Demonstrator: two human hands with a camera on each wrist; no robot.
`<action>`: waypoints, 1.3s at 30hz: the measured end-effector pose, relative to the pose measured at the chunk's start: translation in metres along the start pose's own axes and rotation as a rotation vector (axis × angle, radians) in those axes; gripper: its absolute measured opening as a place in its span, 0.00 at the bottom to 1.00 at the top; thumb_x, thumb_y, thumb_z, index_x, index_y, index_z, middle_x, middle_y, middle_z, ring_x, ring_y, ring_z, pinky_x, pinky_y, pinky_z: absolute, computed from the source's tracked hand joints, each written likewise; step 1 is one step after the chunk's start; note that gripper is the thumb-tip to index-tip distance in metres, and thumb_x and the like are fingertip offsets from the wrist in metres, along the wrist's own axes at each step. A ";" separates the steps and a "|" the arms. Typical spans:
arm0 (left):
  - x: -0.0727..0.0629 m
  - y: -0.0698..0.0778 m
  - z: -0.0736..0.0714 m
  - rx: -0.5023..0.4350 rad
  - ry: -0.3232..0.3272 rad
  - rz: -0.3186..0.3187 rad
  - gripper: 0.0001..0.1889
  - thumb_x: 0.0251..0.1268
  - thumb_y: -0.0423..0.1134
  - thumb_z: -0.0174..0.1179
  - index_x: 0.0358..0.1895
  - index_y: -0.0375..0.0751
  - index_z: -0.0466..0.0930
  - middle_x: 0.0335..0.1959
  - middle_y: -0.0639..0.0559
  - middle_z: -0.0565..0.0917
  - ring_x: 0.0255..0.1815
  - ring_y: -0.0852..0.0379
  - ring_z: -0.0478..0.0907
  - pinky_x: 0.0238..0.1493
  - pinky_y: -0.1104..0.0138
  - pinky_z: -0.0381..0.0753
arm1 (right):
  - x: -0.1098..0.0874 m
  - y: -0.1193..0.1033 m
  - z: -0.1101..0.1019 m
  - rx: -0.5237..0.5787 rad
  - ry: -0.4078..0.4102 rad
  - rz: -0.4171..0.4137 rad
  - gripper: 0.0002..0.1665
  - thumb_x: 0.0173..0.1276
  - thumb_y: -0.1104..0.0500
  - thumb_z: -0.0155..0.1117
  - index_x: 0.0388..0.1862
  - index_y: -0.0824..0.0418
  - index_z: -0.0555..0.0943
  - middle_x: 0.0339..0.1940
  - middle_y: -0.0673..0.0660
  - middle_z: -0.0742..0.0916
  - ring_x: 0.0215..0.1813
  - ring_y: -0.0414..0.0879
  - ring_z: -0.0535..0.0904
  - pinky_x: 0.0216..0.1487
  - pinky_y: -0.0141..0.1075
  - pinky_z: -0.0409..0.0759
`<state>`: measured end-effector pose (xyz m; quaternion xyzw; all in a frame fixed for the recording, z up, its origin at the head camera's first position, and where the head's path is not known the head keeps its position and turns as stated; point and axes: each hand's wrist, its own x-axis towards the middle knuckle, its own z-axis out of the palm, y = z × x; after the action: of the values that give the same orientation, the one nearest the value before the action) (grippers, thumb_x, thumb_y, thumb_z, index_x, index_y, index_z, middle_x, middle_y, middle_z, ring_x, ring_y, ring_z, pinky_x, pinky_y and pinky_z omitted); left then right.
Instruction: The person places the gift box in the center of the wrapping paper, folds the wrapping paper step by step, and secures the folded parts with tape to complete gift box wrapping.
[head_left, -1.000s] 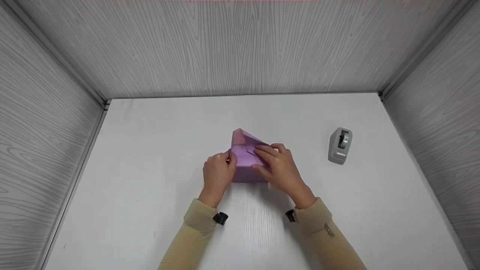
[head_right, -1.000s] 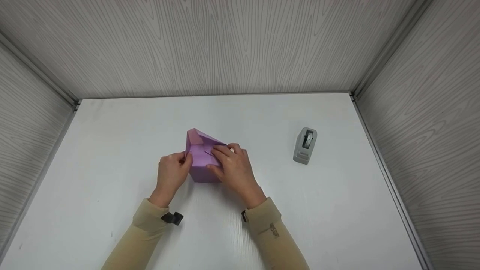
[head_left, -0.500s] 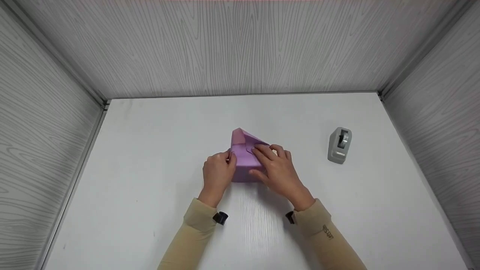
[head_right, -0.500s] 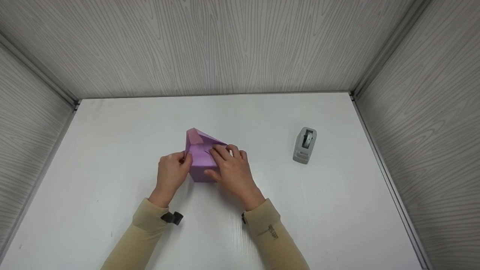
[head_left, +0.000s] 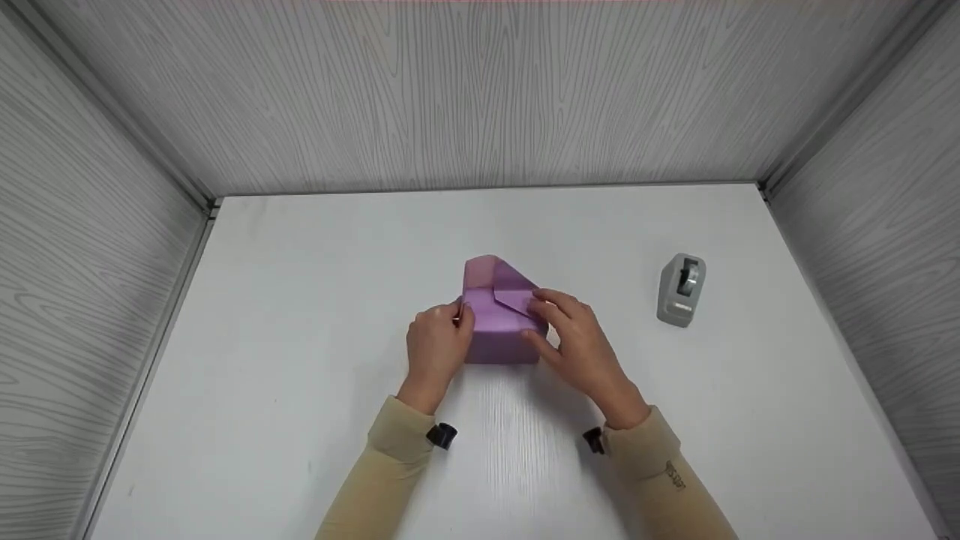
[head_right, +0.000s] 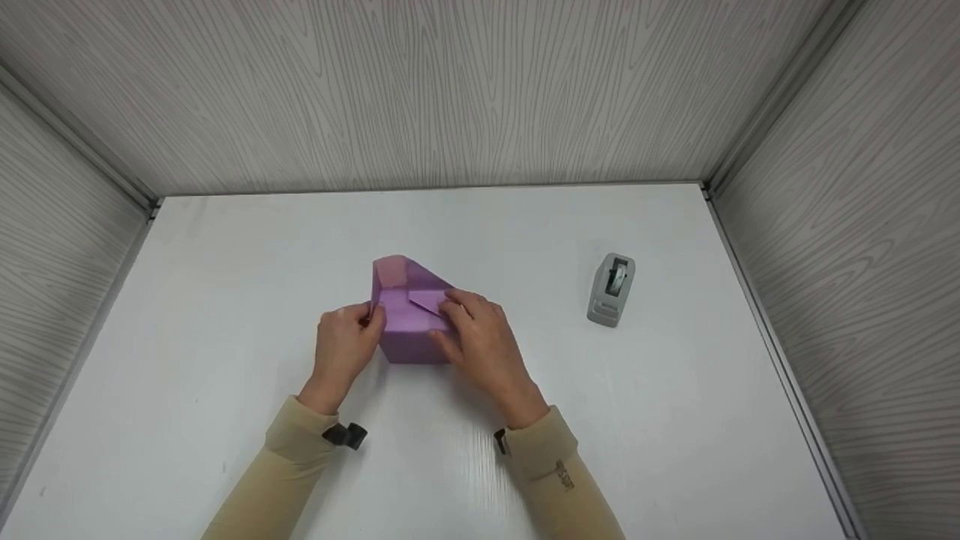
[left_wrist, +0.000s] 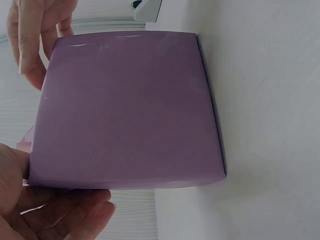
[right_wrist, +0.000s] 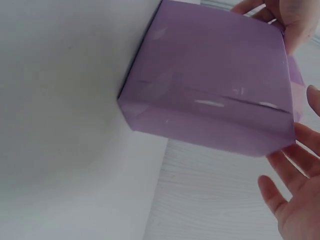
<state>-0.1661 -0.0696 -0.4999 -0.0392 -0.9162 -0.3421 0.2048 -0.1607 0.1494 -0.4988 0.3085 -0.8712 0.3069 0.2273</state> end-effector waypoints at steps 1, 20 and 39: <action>0.000 0.000 0.000 0.002 -0.001 -0.002 0.12 0.65 0.38 0.58 0.33 0.35 0.89 0.21 0.47 0.85 0.20 0.54 0.79 0.20 0.57 0.77 | -0.002 0.001 -0.001 0.009 0.016 -0.013 0.20 0.64 0.56 0.72 0.51 0.65 0.82 0.56 0.59 0.81 0.57 0.53 0.77 0.55 0.50 0.73; -0.001 0.000 0.000 -0.017 -0.013 -0.012 0.11 0.65 0.37 0.58 0.31 0.35 0.89 0.20 0.48 0.84 0.19 0.56 0.76 0.20 0.58 0.75 | -0.006 0.006 -0.002 -0.083 -0.126 -0.036 0.23 0.67 0.50 0.68 0.58 0.57 0.84 0.57 0.54 0.81 0.62 0.51 0.73 0.55 0.49 0.73; -0.001 0.000 0.001 0.001 -0.041 -0.023 0.13 0.68 0.39 0.58 0.39 0.32 0.89 0.25 0.45 0.86 0.22 0.55 0.81 0.23 0.60 0.79 | 0.021 -0.010 0.015 -0.322 -0.263 0.041 0.28 0.74 0.34 0.47 0.64 0.43 0.79 0.47 0.60 0.75 0.50 0.56 0.69 0.47 0.51 0.69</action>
<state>-0.1652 -0.0689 -0.5005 -0.0358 -0.9208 -0.3431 0.1821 -0.1719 0.1246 -0.4933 0.2876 -0.9373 0.1253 0.1518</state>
